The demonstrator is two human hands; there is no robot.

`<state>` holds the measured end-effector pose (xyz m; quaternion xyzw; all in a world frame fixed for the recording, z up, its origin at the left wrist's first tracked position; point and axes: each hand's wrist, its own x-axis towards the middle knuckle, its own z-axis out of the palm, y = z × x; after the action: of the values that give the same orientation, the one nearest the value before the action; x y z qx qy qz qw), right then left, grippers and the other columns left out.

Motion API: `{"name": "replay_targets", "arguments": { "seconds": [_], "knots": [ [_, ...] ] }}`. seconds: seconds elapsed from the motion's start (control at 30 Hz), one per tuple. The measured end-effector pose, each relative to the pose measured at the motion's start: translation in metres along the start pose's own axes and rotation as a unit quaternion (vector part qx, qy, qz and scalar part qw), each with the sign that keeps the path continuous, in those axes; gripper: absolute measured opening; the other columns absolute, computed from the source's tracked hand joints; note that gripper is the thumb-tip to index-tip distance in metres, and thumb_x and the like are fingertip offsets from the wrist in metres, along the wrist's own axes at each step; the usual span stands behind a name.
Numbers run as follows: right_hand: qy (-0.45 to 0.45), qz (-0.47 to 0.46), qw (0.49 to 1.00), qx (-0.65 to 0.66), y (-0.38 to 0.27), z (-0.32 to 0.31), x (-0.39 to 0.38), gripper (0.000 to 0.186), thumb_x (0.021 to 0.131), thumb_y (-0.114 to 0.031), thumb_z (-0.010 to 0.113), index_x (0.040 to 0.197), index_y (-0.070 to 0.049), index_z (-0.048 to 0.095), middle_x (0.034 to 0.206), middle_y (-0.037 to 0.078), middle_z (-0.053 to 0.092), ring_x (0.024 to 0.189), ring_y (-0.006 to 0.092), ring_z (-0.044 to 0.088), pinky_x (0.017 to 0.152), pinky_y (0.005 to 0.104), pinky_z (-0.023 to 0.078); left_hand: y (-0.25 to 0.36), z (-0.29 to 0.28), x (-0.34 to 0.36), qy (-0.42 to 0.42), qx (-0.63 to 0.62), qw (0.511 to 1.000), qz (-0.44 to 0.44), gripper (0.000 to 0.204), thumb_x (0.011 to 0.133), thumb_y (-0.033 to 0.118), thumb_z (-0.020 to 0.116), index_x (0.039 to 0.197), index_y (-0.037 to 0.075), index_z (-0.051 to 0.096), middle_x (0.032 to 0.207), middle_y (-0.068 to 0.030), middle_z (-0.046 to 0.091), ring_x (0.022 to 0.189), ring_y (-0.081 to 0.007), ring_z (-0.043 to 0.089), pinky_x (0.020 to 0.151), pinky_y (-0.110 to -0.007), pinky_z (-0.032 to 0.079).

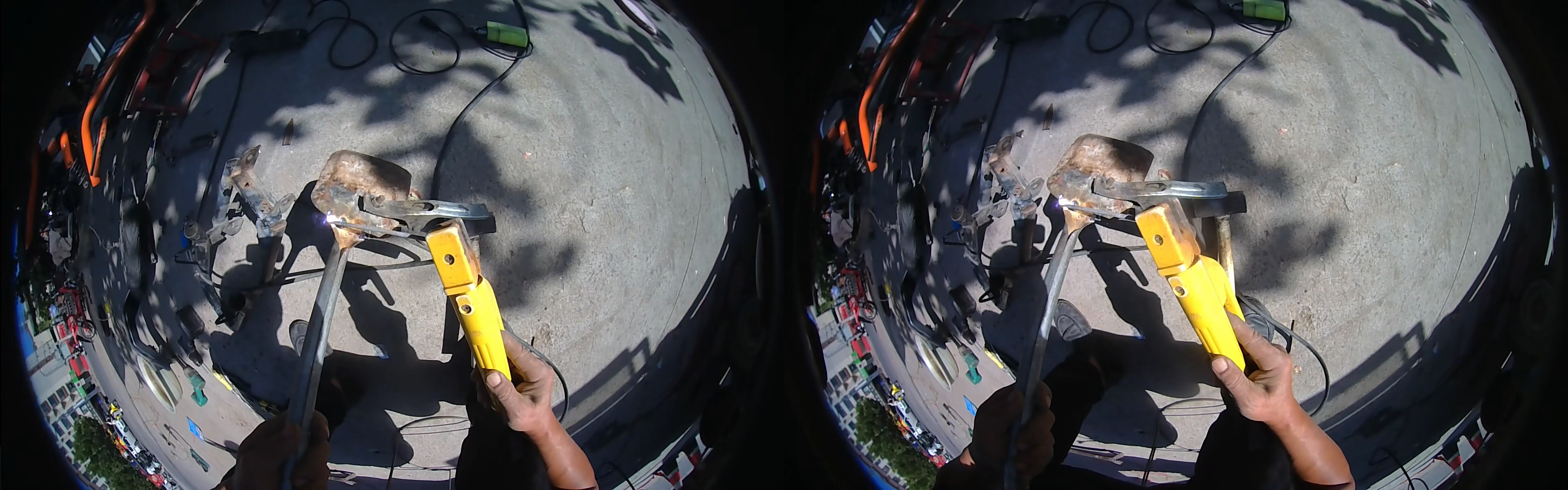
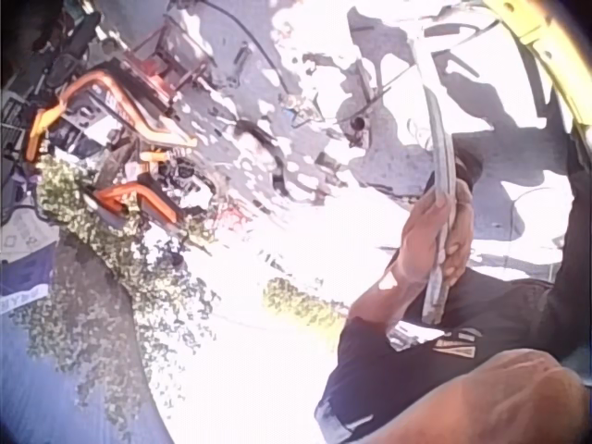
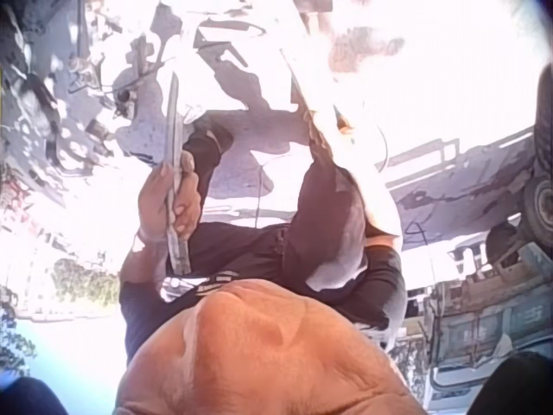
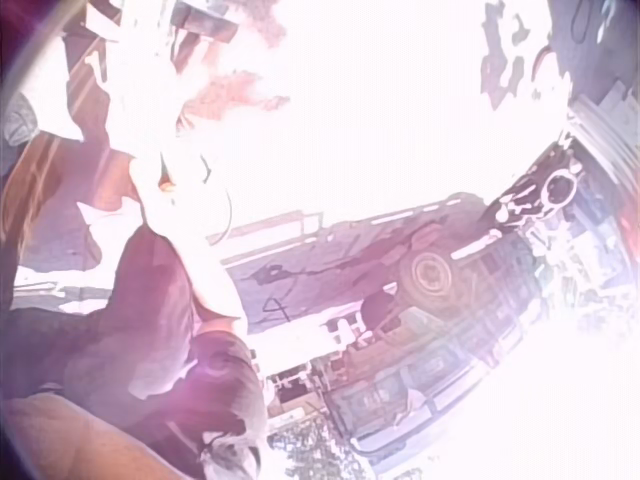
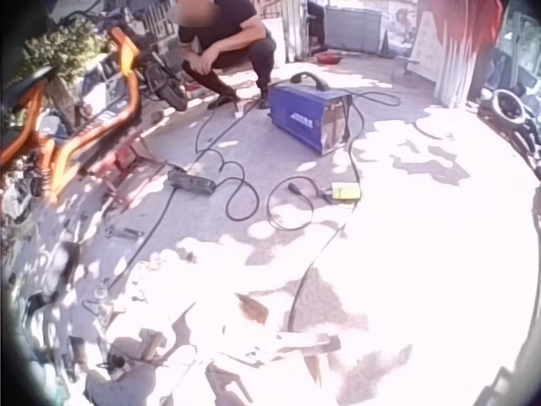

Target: The person welds a metal shovel head to a metal frame using a handheld welding torch. They reposition the shovel and frame multiple times to weld different joints, then set the shovel aside and pick up a curved metal bar to continue welding.

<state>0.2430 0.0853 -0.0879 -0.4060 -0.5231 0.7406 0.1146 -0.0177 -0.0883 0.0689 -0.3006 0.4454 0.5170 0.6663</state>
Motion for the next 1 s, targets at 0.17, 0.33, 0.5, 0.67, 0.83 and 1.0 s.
{"name": "replay_targets", "arguments": {
  "seconds": [0.17, 0.33, 0.5, 0.67, 0.83, 1.0],
  "knots": [
    [-0.001, 0.011, 1.000, 0.013, -0.0021, 0.0012, 0.0001, 0.060, 0.097, -0.023, 0.069, 0.145, 0.005, 0.047, 0.092, 0.011, 0.068, 0.061, 0.0091, 0.060, 0.056, 0.0216, 0.047, -0.0007, -0.0016, 0.0002, -0.007, -0.009, 1.000, 0.002, 0.037, 0.106, 0.037, 0.045, 0.117, 0.001, 0.047, 0.059, -0.0058, 0.044, 0.039, -0.0190, 0.046, 0.034, -0.032, 0.038],
    [-0.001, -0.007, 1.000, -0.004, 0.0005, 0.0001, 0.0001, 0.060, 0.097, -0.024, 0.069, 0.145, 0.005, 0.047, 0.094, 0.011, 0.068, 0.064, 0.0095, 0.061, 0.058, 0.0218, 0.048, -0.0006, -0.0029, -0.0003, -0.012, -0.023, 1.000, -0.005, 0.037, 0.106, 0.037, 0.045, 0.118, 0.002, 0.047, 0.059, -0.0060, 0.044, 0.040, -0.0194, 0.046, 0.035, -0.033, 0.039],
    [0.000, -0.006, 1.000, -0.008, 0.0002, 0.0000, 0.0002, 0.061, 0.096, -0.024, 0.070, 0.145, 0.005, 0.047, 0.097, 0.011, 0.068, 0.068, 0.0103, 0.062, 0.061, 0.0223, 0.049, 0.0000, -0.0029, -0.0005, -0.014, -0.014, 1.000, -0.006, 0.037, 0.106, 0.037, 0.045, 0.119, 0.002, 0.048, 0.059, -0.0062, 0.045, 0.040, -0.0197, 0.046, 0.036, -0.033, 0.039],
    [-0.003, 0.022, 1.000, 0.011, -0.0043, -0.0002, -0.0001, 0.062, 0.097, -0.026, 0.069, 0.145, 0.006, 0.046, 0.095, 0.011, 0.068, 0.067, 0.0118, 0.063, 0.060, 0.0238, 0.050, -0.0004, -0.0023, -0.0002, -0.014, -0.018, 1.000, -0.003, 0.038, 0.106, 0.037, 0.045, 0.119, 0.002, 0.048, 0.059, -0.0063, 0.044, 0.040, -0.0196, 0.046, 0.036, -0.033, 0.039],
    [0.001, -0.011, 1.000, 0.027, -0.0006, -0.0047, -0.0019, 0.064, 0.097, -0.029, 0.068, 0.144, 0.008, 0.046, 0.091, 0.012, 0.068, 0.066, 0.0140, 0.064, 0.059, 0.0256, 0.051, -0.0009, -0.0052, -0.0017, -0.009, -0.050, 0.999, -0.018, 0.039, 0.106, 0.038, 0.045, 0.120, 0.001, 0.048, 0.061, -0.0068, 0.045, 0.041, -0.0201, 0.046, 0.037, -0.033, 0.039],
    [0.040, 0.003, 0.999, 0.025, -0.0059, -0.0046, -0.0026, 0.066, 0.095, -0.031, 0.070, 0.143, 0.009, 0.047, 0.092, 0.012, 0.068, 0.068, 0.0151, 0.065, 0.063, 0.0263, 0.052, -0.0004, -0.0086, -0.0012, -0.019, -0.042, 0.999, -0.013, 0.039, 0.106, 0.038, 0.046, 0.120, 0.001, 0.047, 0.060, -0.0071, 0.045, 0.041, -0.0210, 0.047, 0.038, -0.034, 0.040]
  ]
}}
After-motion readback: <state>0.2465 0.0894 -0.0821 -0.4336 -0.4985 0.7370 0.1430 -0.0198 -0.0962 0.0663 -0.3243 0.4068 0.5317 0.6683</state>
